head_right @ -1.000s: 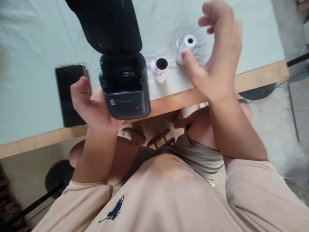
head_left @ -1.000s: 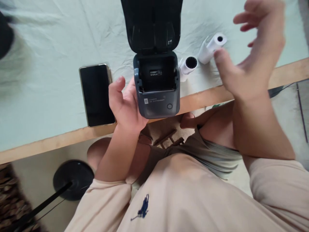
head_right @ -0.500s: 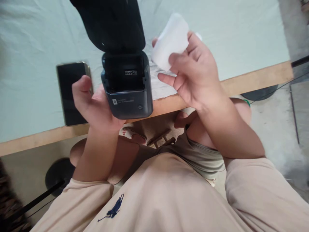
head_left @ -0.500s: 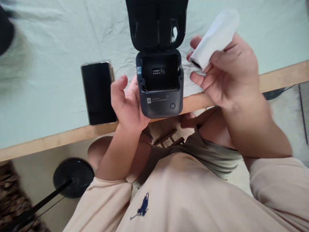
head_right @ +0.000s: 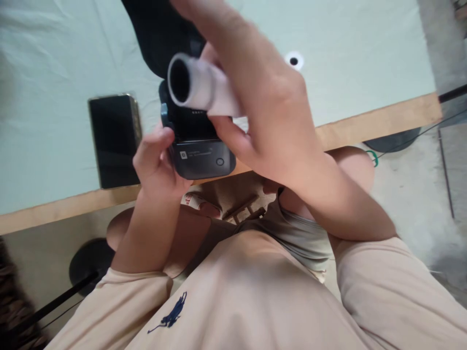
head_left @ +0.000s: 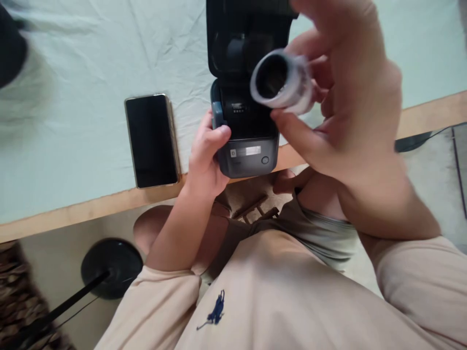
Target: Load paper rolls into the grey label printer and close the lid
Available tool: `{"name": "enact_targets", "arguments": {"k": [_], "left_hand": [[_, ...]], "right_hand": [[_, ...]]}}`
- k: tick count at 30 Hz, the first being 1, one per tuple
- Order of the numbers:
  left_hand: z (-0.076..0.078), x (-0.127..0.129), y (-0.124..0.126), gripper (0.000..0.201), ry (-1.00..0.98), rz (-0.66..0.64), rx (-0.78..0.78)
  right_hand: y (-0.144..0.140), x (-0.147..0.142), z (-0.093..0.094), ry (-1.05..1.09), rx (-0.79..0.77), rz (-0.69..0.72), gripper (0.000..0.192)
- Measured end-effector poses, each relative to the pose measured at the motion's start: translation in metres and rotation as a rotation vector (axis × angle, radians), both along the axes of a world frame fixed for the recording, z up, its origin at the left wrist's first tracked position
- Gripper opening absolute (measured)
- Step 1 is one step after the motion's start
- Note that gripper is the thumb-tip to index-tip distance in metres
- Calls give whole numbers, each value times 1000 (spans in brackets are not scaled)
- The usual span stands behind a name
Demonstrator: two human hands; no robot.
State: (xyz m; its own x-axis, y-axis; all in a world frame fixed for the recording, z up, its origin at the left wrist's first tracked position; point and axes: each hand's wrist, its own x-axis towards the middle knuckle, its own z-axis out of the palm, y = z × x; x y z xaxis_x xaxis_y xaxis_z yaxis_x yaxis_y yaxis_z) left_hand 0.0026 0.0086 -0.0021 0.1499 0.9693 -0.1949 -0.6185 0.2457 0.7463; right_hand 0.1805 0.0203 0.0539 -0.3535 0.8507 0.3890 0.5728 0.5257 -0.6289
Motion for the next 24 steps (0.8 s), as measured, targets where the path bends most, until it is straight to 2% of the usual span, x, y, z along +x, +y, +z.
{"name": "enact_targets", "arguments": {"k": [4,6,9,12,15,17,21,24], "left_hand": [[-7,-1,-4,21,-39,-26,39],[-8,-2,-4,25,-28,-43,55],[-9,-3,-4,25,-19,-47,77],[-10,-4,-4,21,-34,-58,73],[-11,-4,-5,24,-38,-71,79],[-11,-3,-5,26,-28,-62,83],[-9,-2,-5,23,-36,-47,58],[-8,-2,-3,19,-63,-11,50]], "right_hand": [[3,-9,-2,-291,112,-85,32],[5,-12,-5,-451,111,-123,24],[7,-17,-5,-536,75,-140,20],[7,-22,-6,-556,74,-203,29],[10,-23,-11,-577,30,-219,23],[11,-21,-13,-561,44,-175,19],[5,-15,-15,-399,285,-142,29],[-4,-12,-15,-280,412,-44,23]]}}
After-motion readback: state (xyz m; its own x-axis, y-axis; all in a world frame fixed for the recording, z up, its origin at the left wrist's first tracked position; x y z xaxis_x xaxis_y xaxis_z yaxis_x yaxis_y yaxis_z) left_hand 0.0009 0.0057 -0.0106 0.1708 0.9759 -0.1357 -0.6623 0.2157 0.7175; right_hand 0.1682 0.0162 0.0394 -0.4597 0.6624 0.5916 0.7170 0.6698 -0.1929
